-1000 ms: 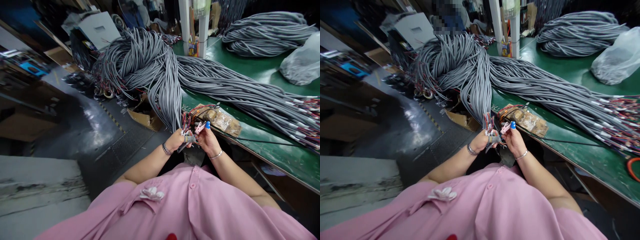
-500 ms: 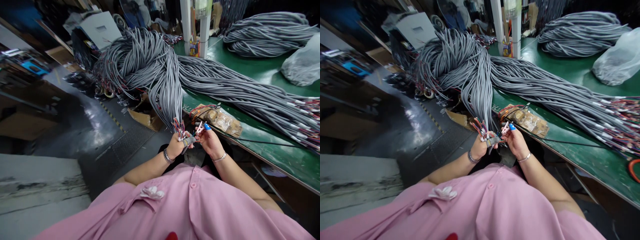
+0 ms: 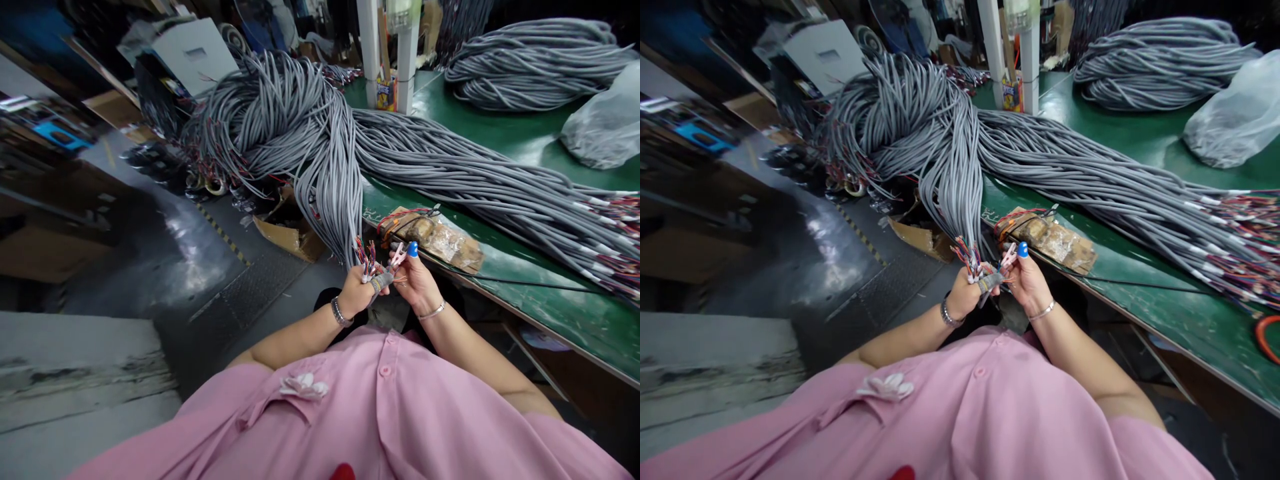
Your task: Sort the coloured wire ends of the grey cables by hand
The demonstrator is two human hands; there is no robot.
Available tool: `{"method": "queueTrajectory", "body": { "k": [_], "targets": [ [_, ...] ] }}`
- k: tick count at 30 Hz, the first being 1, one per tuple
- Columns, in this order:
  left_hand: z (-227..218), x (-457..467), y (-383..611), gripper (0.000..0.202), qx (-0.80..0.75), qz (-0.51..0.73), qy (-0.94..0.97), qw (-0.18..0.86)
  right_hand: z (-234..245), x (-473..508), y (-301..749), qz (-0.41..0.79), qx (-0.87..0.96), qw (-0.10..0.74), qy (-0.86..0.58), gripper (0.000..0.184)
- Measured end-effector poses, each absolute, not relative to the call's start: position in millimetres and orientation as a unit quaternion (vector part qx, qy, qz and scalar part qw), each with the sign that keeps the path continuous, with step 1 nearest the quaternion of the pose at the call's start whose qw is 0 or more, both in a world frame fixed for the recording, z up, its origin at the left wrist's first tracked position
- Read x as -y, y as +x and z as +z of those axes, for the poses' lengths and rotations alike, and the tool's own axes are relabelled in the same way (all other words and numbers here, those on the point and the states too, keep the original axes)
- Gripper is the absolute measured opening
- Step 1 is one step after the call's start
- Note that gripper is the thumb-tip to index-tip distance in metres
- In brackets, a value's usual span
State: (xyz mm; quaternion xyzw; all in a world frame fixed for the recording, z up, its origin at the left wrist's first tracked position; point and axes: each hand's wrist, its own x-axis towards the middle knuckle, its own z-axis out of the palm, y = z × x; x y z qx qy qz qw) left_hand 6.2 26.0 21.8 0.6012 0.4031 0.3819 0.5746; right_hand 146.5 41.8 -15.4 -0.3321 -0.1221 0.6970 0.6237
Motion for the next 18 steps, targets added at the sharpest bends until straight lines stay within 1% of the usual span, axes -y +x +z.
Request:
{"method": "queueTrajectory", "body": {
  "k": [5,9,15,17,18],
  "targets": [
    [16.4,-27.9,4.5,0.037,-0.407,0.376,0.616,0.56,-17.2,-43.3,143.3,0.687,0.1,0.645,-0.32,0.037],
    [15.9,-27.2,5.3,0.038,-0.411,0.368,0.621,0.556,-16.0,-41.3,142.2,0.69,0.093,0.647,-0.31,0.041],
    [22.8,-22.5,0.8,0.037,-0.411,0.387,0.606,0.561,-15.3,-33.0,149.1,0.748,0.107,0.601,-0.261,0.053],
    [23.4,-21.0,-2.7,0.036,-0.406,0.394,0.605,0.561,-15.2,-30.7,153.2,0.763,0.121,0.583,-0.251,0.051],
    [23.2,-20.5,-4.0,0.036,-0.405,0.398,0.603,0.56,-15.3,-29.9,155.1,0.764,0.128,0.58,-0.252,0.047]
  ]
}}
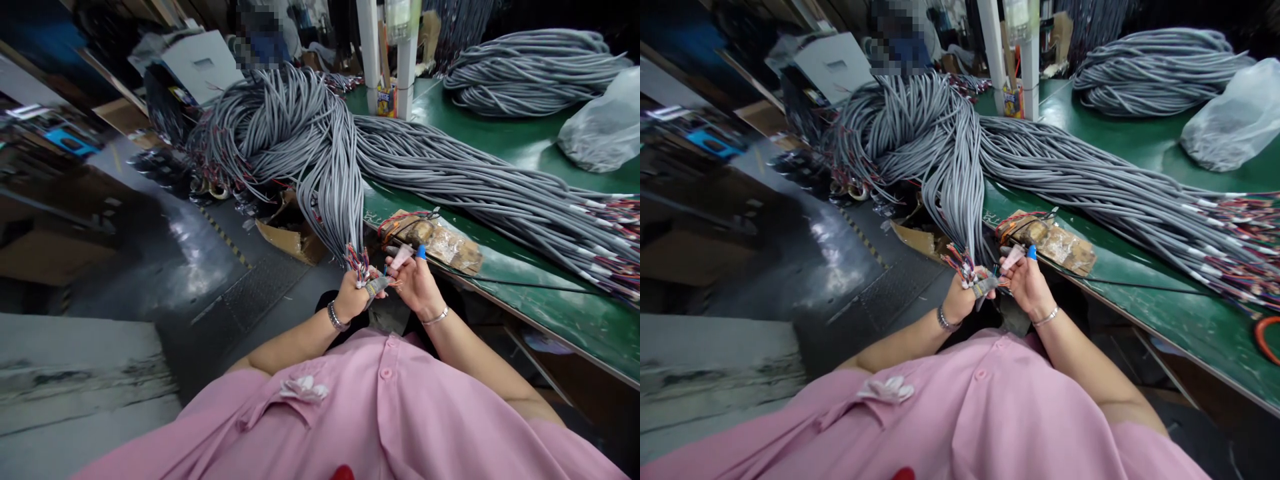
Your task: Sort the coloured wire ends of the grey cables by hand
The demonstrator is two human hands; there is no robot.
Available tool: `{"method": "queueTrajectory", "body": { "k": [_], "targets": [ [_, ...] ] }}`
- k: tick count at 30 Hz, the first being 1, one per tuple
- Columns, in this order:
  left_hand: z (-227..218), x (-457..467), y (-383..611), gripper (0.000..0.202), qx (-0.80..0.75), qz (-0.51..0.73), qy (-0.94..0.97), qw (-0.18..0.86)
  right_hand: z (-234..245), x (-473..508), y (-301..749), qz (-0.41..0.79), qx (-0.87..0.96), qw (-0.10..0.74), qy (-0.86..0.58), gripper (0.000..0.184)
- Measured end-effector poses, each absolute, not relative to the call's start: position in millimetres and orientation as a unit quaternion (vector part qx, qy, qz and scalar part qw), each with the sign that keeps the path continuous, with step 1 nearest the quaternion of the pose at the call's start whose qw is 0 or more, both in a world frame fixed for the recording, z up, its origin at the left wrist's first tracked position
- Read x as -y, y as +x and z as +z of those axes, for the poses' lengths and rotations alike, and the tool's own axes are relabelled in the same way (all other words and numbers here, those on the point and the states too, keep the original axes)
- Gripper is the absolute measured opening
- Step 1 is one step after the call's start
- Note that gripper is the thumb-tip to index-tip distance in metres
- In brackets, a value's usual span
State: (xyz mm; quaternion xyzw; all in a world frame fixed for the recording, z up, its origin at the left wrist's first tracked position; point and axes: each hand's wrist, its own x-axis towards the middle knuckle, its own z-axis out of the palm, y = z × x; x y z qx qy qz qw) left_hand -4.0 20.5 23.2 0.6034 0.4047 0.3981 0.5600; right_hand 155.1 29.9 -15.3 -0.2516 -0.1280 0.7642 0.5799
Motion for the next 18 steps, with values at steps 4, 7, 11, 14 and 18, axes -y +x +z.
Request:
{"method": "queueTrajectory", "body": {
  "k": [4,7,11,14,18],
  "targets": [
    [21.3,-19.7,-4.3,0.033,-0.405,0.42,0.587,0.561,-15.9,-29.5,160.1,0.733,0.157,0.597,-0.285,0.032],
    [20.2,-20.5,-0.4,0.034,-0.413,0.429,0.581,0.555,-16.5,-30.5,160.8,0.713,0.176,0.609,-0.299,0.032],
    [18.5,-22.3,4.5,0.035,-0.418,0.44,0.579,0.543,-16.0,-32.3,159.8,0.71,0.172,0.61,-0.307,0.035],
    [17.9,-23.1,6.9,0.035,-0.427,0.443,0.57,0.544,-15.4,-33.7,158.0,0.712,0.147,0.614,-0.308,0.033],
    [19.5,-22.8,8.6,0.035,-0.433,0.428,0.576,0.546,-14.9,-34.5,154.8,0.699,0.131,0.625,-0.321,0.031]
  ]
}}
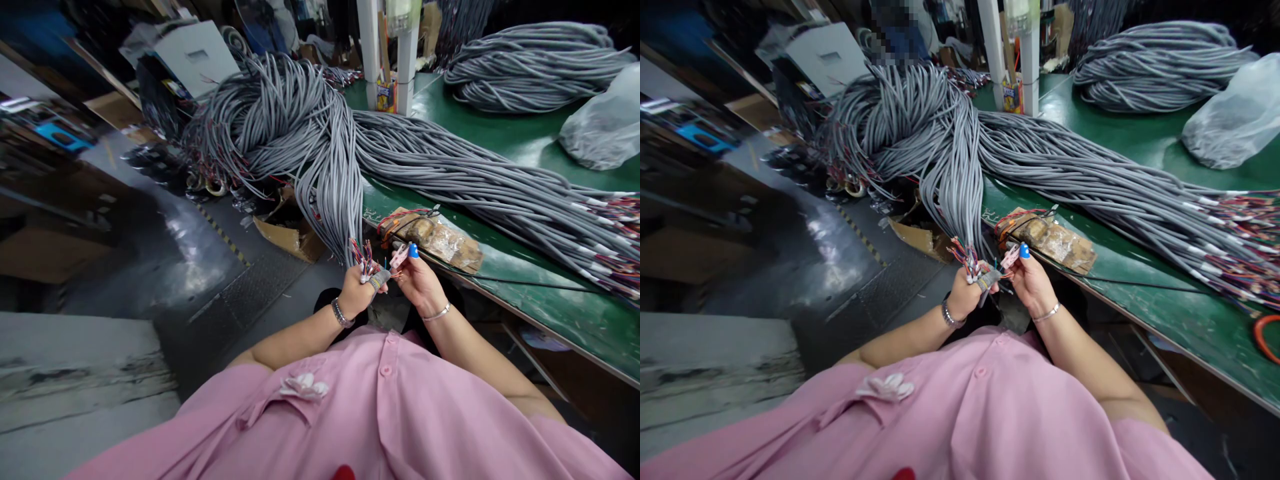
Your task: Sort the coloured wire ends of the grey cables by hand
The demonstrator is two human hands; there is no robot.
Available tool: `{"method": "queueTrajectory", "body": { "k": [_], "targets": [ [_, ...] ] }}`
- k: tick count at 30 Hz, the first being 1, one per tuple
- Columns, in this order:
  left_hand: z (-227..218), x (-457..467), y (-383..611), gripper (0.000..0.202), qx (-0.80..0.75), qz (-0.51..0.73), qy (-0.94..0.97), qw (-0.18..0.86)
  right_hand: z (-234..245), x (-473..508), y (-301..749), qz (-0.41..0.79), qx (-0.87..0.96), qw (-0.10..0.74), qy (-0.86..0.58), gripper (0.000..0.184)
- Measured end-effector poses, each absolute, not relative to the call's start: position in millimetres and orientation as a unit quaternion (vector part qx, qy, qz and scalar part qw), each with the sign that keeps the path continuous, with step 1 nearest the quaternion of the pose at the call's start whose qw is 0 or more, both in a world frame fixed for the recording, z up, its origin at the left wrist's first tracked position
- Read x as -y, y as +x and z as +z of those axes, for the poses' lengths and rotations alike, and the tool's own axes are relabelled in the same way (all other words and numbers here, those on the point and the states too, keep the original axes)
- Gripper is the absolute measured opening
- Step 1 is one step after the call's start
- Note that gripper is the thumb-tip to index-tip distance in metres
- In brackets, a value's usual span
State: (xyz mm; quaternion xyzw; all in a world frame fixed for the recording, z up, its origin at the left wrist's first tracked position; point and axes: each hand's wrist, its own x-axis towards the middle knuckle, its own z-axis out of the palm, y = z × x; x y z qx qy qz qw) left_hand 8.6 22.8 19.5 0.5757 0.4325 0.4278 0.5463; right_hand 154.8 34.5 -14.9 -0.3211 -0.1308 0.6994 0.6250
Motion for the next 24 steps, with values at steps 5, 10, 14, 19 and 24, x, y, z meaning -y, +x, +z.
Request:
{"method": "queueTrajectory", "body": {
  "k": [5,10,14,19,24],
  "targets": [
    [21.6,-22.0,5.7,0.034,-0.431,0.415,0.584,0.548,-16.4,-31.2,158.2,0.734,0.129,0.597,-0.296,0.04],
    [17.3,-21.7,-3.0,0.033,-0.422,0.412,0.598,0.543,-20.1,-20.3,171.3,0.787,0.211,0.504,-0.288,0.043],
    [10.1,-22.1,-8.9,0.031,-0.411,0.39,0.63,0.531,-18.6,-11.4,170.2,0.748,0.285,0.49,-0.345,0.031],
    [3.3,-26.5,-13.1,0.024,-0.409,0.335,0.688,0.497,-15.8,-5.3,158.4,0.645,0.387,0.525,-0.398,0.021],
    [2.6,-34.1,-19.7,0.02,-0.413,0.246,0.76,0.438,-11.6,5.5,154.7,0.469,0.549,0.539,-0.434,0.011]
  ]
}}
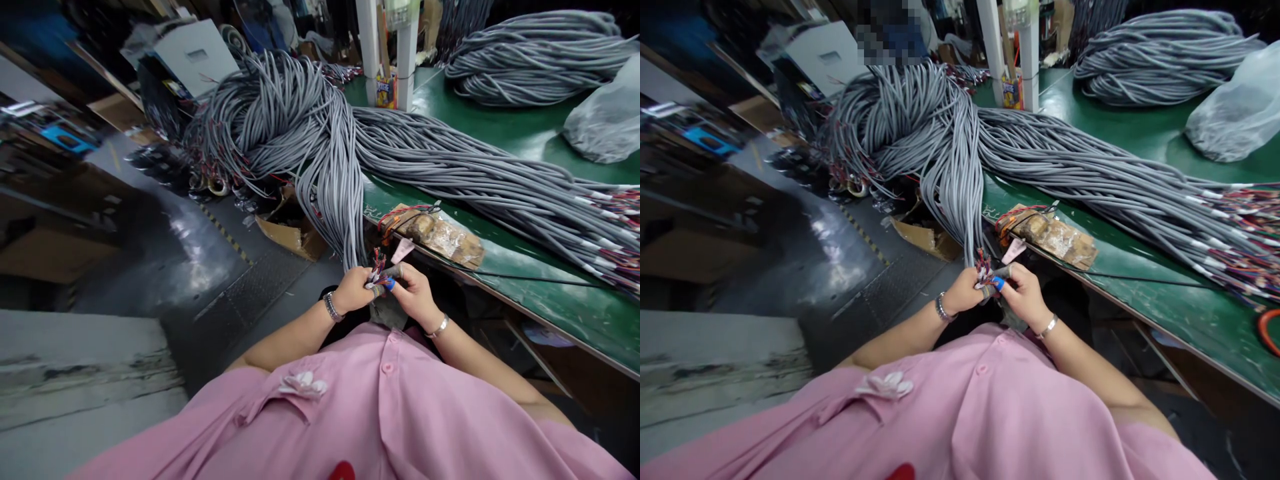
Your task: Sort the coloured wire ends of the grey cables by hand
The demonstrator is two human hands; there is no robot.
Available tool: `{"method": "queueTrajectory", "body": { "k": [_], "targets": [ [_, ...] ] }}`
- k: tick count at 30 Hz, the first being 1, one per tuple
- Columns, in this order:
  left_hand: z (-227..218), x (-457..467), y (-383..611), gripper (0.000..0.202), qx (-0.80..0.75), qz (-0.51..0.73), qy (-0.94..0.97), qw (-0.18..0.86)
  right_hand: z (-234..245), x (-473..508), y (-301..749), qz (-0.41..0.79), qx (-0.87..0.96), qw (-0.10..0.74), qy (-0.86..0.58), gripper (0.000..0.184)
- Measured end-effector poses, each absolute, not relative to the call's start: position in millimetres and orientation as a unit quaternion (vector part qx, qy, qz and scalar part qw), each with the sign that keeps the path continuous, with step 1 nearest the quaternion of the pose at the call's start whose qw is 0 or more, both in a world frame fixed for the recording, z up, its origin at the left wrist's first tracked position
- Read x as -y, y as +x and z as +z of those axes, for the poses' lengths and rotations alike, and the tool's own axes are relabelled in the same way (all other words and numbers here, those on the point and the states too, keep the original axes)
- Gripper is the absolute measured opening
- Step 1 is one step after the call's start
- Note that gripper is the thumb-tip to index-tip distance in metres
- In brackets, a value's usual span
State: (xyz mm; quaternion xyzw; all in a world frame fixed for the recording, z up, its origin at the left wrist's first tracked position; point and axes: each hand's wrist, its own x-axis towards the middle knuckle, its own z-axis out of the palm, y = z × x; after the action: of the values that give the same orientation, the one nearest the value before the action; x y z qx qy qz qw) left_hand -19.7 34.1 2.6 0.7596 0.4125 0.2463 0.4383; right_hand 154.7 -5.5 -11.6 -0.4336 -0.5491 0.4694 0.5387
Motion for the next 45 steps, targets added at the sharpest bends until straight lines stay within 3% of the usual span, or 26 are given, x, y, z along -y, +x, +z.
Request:
{"method": "queueTrajectory", "body": {
  "k": [4,9,14,21,30,45],
  "targets": [
    [4.6,-33.7,-21.8,0.024,-0.411,0.265,0.731,0.475,-10.8,11.7,155.9,0.431,0.549,0.561,-0.446,0.013],
    [7.9,-29.1,-18.3,0.034,-0.418,0.336,0.637,0.554,-22.5,12.6,151.5,0.551,0.406,0.581,-0.442,0.02],
    [8.3,-31.6,-18.1,0.033,-0.406,0.332,0.647,0.553,-30.2,10.8,144.9,0.605,0.355,0.577,-0.418,0.018],
    [4.7,-37.8,-28.5,0.028,-0.4,0.204,0.739,0.502,-17.9,10.6,142.6,0.59,0.381,0.568,-0.429,0.018],
    [9.7,-29.2,-20.6,0.033,-0.406,0.375,0.61,0.568,-19.3,6.1,142.2,0.599,0.328,0.578,-0.447,0.02],
    [-1.5,-28.8,-18.5,0.027,-0.438,0.335,0.673,0.492,-11.9,1.8,138.5,0.601,0.345,0.561,-0.452,0.024]
  ]
}}
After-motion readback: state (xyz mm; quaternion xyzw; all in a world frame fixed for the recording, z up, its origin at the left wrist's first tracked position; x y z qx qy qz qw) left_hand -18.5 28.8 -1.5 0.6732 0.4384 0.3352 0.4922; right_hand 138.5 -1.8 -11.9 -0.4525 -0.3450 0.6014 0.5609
